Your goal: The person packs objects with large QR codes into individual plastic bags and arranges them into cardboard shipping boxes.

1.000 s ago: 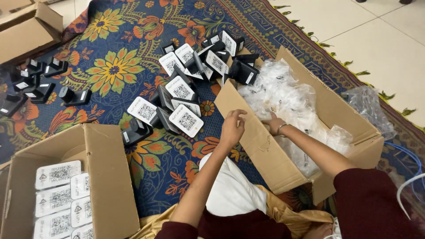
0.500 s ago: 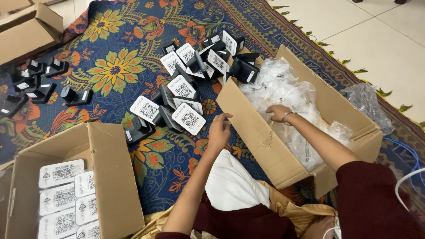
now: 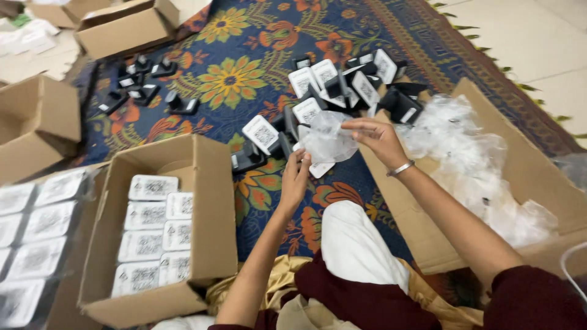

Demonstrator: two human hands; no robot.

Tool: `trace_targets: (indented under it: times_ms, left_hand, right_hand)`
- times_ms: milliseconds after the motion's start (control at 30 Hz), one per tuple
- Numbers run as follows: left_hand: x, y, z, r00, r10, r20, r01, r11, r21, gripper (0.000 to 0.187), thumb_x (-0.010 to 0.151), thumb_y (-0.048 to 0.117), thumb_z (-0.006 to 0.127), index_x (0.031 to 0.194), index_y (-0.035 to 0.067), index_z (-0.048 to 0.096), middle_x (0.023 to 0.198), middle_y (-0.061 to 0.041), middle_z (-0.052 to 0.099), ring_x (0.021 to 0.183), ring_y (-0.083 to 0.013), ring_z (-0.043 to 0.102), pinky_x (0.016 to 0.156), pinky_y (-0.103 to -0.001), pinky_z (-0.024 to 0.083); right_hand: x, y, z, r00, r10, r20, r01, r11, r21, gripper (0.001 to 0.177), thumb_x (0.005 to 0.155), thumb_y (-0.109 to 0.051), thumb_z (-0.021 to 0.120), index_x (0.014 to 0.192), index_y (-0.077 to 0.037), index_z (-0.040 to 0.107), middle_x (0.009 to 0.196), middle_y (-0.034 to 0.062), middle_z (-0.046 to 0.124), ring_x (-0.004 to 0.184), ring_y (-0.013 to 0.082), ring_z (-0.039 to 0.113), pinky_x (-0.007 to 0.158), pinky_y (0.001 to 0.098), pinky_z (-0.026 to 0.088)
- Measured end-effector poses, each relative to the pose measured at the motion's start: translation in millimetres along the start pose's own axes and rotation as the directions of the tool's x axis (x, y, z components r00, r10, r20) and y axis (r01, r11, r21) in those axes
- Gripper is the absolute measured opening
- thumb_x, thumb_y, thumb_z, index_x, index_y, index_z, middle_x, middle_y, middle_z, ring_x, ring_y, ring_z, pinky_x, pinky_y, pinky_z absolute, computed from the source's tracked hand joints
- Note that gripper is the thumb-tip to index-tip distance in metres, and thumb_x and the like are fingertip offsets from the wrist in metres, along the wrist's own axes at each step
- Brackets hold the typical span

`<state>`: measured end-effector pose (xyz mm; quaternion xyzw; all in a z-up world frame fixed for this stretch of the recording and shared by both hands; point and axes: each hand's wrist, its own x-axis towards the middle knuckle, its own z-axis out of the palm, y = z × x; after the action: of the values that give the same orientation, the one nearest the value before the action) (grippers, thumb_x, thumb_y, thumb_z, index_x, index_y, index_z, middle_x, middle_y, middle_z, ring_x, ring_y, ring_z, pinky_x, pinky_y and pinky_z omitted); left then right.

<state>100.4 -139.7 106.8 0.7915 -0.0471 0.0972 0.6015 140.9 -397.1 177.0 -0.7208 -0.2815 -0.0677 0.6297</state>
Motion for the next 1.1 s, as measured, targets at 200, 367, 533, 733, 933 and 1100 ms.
trace_targets:
  times_ms: [200,367,533,733,933,1100]
  left_hand:
    - [-50,17,-123,0.96,-0.22,-0.171,0.225,0.974,0.007,0.07,0.092,0.058,0.053,0.137,0.004,0.056,0.134,-0.017,0.063,0.113,-0.0304,0.066,0.084,-0.045,0.054]
    - [-100,-35,-187,0.922,-0.094,-0.376,0.252,0.882,0.397,0.069,0.095,0.06,0.061,0.129,0.0,0.065,0.127,-0.025,0.066,0.116,-0.0378,0.063,0.1,-0.045,0.048]
    - [-147,-96,-206,0.969,-0.068,-0.237,0.185,0.838,0.514,0.06,0.089,0.053,0.073,0.115,0.0,0.071,0.11,-0.023,0.073,0.101,-0.0346,0.07,0.087,-0.045,0.054]
    - [-155,-92,-186,0.883,-0.23,-0.409,0.349,0.905,0.244,0.021,0.09,0.023,0.075,0.101,0.005,0.078,0.085,-0.013,0.078,0.075,-0.0178,0.073,0.071,-0.034,0.057]
    - [-122,-71,-198,0.818,0.051,-0.573,0.083,0.975,0.205,0.017,0.099,0.018,0.068,0.105,0.005,0.078,0.089,-0.004,0.076,0.076,-0.0117,0.065,0.068,-0.028,0.053]
    - [-96,-24,-206,0.726,0.023,-0.687,0.158,0.967,0.199,0.017,0.1,0.019,0.065,0.107,0.007,0.076,0.08,-0.002,0.071,0.068,-0.0079,0.057,0.058,-0.024,0.046]
  right_hand:
    - [-15,24,166,0.964,0.264,-0.029,-0.22,0.855,0.469,0.028,0.097,-0.01,0.069,0.122,-0.003,0.074,0.124,0.0052,0.073,0.112,0.0119,0.066,0.095,0.0263,0.051]
    - [-61,70,287,0.914,0.405,0.018,-0.29,0.623,0.726,0.03,0.092,-0.009,0.07,0.121,-0.002,0.072,0.12,0.0055,0.074,0.11,0.0137,0.069,0.1,0.0281,0.053]
    - [-97,85,325,0.855,0.494,0.156,-0.473,0.621,0.625,0.031,0.09,-0.005,0.072,0.12,0.001,0.071,0.113,0.0043,0.075,0.105,0.0146,0.071,0.095,0.0307,0.057]
    - [-85,92,295,0.883,0.441,0.159,-0.454,0.72,0.526,0.042,0.083,-0.001,0.079,0.122,-0.004,0.065,0.103,0.0041,0.074,0.098,0.013,0.07,0.087,0.0283,0.058]
    - [-78,114,274,0.837,0.544,0.06,-0.474,0.664,0.578,0.046,0.082,0.0,0.079,0.125,-0.004,0.064,0.106,0.0026,0.07,0.096,0.0107,0.067,0.083,0.025,0.056]
    - [-75,134,265,0.811,0.585,-0.001,-0.462,0.64,0.614,0.039,0.09,-0.004,0.078,0.127,-0.002,0.066,0.106,0.0053,0.071,0.084,0.0129,0.058,0.068,0.0236,0.047]
